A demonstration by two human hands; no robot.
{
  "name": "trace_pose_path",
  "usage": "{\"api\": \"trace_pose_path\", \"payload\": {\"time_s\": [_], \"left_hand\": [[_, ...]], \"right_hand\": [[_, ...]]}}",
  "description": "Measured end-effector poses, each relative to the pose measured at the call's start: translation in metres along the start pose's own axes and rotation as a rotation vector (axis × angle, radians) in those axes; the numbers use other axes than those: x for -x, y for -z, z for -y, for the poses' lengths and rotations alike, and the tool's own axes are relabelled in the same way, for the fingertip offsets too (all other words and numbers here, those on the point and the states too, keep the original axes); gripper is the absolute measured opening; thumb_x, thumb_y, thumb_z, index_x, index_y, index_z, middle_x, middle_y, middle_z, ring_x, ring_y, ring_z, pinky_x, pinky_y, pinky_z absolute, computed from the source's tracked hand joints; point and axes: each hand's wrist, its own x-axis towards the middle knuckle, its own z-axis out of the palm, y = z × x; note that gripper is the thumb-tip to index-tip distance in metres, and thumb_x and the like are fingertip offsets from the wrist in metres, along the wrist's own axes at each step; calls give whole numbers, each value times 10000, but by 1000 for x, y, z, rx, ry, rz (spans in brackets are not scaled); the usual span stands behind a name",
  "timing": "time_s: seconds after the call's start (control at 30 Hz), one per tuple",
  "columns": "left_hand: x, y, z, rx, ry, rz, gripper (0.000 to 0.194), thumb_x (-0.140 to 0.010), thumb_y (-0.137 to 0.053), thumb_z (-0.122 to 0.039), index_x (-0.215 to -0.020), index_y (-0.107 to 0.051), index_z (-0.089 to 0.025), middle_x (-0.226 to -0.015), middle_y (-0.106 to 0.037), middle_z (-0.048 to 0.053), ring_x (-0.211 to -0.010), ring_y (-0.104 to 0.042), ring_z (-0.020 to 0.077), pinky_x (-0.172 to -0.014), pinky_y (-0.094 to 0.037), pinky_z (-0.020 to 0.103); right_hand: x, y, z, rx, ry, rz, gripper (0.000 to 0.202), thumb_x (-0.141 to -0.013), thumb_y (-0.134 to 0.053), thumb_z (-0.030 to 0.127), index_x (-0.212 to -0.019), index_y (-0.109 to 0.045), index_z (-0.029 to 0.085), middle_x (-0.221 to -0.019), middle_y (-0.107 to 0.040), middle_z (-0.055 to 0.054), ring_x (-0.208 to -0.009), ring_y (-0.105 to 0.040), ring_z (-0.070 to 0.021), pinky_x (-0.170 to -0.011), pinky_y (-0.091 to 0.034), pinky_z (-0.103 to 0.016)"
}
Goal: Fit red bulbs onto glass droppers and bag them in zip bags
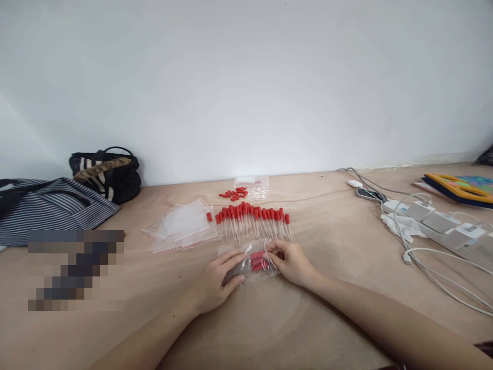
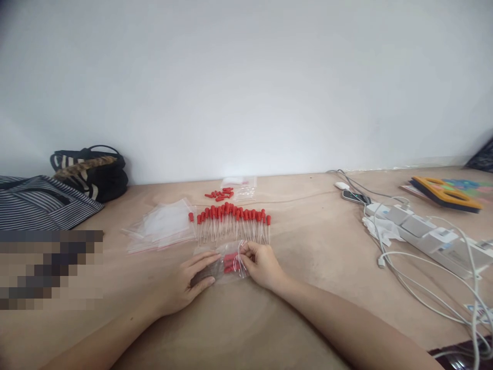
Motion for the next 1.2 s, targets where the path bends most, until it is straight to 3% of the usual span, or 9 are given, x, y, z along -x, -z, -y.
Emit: {"api": "trace_pose_path", "payload": {"time_s": [0.1,0.27,0.37,0.5,0.67,0.8,0.97,1.1,1.2], "left_hand": [[0,-2,2,-3,-23,9,407,-835,-448,-255,-1242,-453,-247,-1296,-458,55,-1166,-444,208,-971,-379,398],[1,-3,5,-72,-26,35,415,-841,-454,-253,-1253,-438,-292,-1334,-416,36,-1232,-362,225,-1022,-273,480],[0,-2,5,-128,-27,56,392,-851,-448,-274,-1242,-452,-292,-1351,-390,41,-1262,-307,240,-1030,-207,530],[0,-1,3,-160,-27,88,373,-867,-421,-284,-1237,-459,-282,-1378,-337,49,-1286,-248,249,-1023,-185,553],[2,-3,8,-154,-47,77,426,-871,-412,-306,-1294,-366,-306,-1389,-315,35,-1293,-231,241,-1026,-145,565],[5,-6,14,-112,-84,5,451,-869,-418,-307,-1312,-334,-305,-1365,-364,35,-1279,-275,224,-1039,-139,546],[6,-1,12,-62,-116,66,409,-860,-436,-288,-1266,-405,-331,-1339,-407,28,-1251,-330,233,-1029,-178,549],[5,2,7,-47,-85,83,411,-853,-449,-281,-1261,-416,-323,-1332,-415,33,-1241,-348,236,-1026,-201,541],[4,3,4,-34,-69,79,415,-845,-460,-282,-1258,-425,-311,-1325,-425,36,-1230,-366,234,-1026,-225,525]], "right_hand": [[1,0,1,17,14,-2,46,-719,-520,178,-692,-557,168,-564,-561,28,-493,-490,-82,-480,-375,-187],[0,8,3,86,127,137,168,-718,-549,210,-560,-569,159,-566,-550,14,-531,-497,-89,-506,-375,-190],[-6,22,0,184,171,35,202,-719,-571,258,-545,-593,158,-632,-574,-14,-575,-507,-102,-539,-385,-206],[-31,54,-19,246,20,-229,185,-763,-500,266,-789,-651,162,-678,-602,-26,-567,-510,-116,-537,-396,-222],[-64,87,-46,340,-90,-218,256,-722,-545,222,-941,-658,151,-839,-615,-74,-762,-554,-163,-751,-417,-279],[-76,87,-54,271,-87,-176,152,-655,-622,257,-776,-687,192,-717,-624,-39,-873,-524,-204,-787,-402,-301],[-75,85,-59,100,-178,-215,132,-571,-669,278,-628,-623,169,-608,-600,-7,-619,-523,-139,-620,-411,-269],[-61,95,-55,-101,-231,-235,243,-613,-618,392,-694,-559,170,-569,-586,-5,-486,-479,-102,-504,-394,-251],[-43,94,-47,-276,-217,-255,340,-620,-612,448,-822,-532,187,-641,-598,-8,-521,-511,-102,-536,-423,-257]]}}
